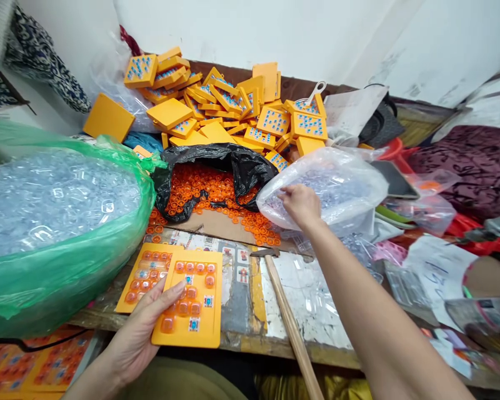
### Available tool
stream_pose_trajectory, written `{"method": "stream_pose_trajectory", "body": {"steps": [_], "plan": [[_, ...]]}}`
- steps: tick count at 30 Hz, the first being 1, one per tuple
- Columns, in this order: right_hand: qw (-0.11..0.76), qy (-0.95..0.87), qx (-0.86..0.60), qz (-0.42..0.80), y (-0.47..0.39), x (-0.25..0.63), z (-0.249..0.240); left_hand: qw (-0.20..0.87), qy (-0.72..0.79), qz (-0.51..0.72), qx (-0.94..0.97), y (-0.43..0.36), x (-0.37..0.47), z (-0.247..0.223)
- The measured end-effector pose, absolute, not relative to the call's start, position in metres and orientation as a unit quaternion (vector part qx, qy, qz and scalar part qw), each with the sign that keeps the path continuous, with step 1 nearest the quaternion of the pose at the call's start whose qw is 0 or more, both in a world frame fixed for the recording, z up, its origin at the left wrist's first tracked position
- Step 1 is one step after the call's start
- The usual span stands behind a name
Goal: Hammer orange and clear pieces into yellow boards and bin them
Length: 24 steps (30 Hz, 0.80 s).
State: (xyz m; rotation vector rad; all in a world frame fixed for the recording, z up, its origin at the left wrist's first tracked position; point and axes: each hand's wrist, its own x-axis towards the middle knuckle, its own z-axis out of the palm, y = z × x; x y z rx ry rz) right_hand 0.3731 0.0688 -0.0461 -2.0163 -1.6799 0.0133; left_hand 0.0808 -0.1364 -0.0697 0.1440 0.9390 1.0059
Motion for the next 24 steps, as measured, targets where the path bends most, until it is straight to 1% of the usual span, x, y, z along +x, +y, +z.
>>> {"method": "stream_pose_trajectory", "body": {"steps": [3, 5, 6, 9, 10, 11, 14, 18, 21, 24], "plan": [[0.341, -0.579, -0.741, 0.01, 0.048, 0.373, -0.032, 0.762, 0.437, 0.476, 0.039, -0.137, 0.081, -0.071], [0.393, -0.561, -0.727, 0.046, 0.017, 0.36, -0.028, 0.756, 0.441, 0.483, 0.025, -0.137, 0.083, -0.072], [0.411, -0.561, -0.714, 0.08, -0.004, 0.348, -0.029, 0.754, 0.443, 0.484, 0.019, -0.137, 0.085, -0.073], [0.42, -0.592, -0.652, 0.218, -0.071, 0.299, -0.041, 0.753, 0.447, 0.483, 0.021, -0.139, 0.091, -0.076], [0.433, -0.589, -0.607, 0.313, -0.09, 0.282, -0.046, 0.753, 0.442, 0.487, 0.034, -0.139, 0.094, -0.076], [0.448, -0.573, -0.575, 0.374, -0.106, 0.267, -0.052, 0.751, 0.435, 0.494, 0.054, -0.14, 0.096, -0.076], [0.467, -0.583, -0.544, 0.382, -0.133, 0.239, -0.062, 0.733, 0.419, 0.52, 0.132, -0.142, 0.103, -0.078], [0.503, -0.566, -0.541, 0.367, -0.136, 0.233, -0.069, 0.696, 0.432, 0.534, 0.21, -0.144, 0.108, -0.081], [0.532, -0.492, -0.571, 0.386, -0.138, 0.233, -0.074, 0.691, 0.425, 0.544, 0.215, -0.145, 0.111, -0.082], [0.535, -0.484, -0.57, 0.393, -0.143, 0.235, -0.078, 0.701, 0.427, 0.544, 0.177, -0.144, 0.111, -0.08]]}}
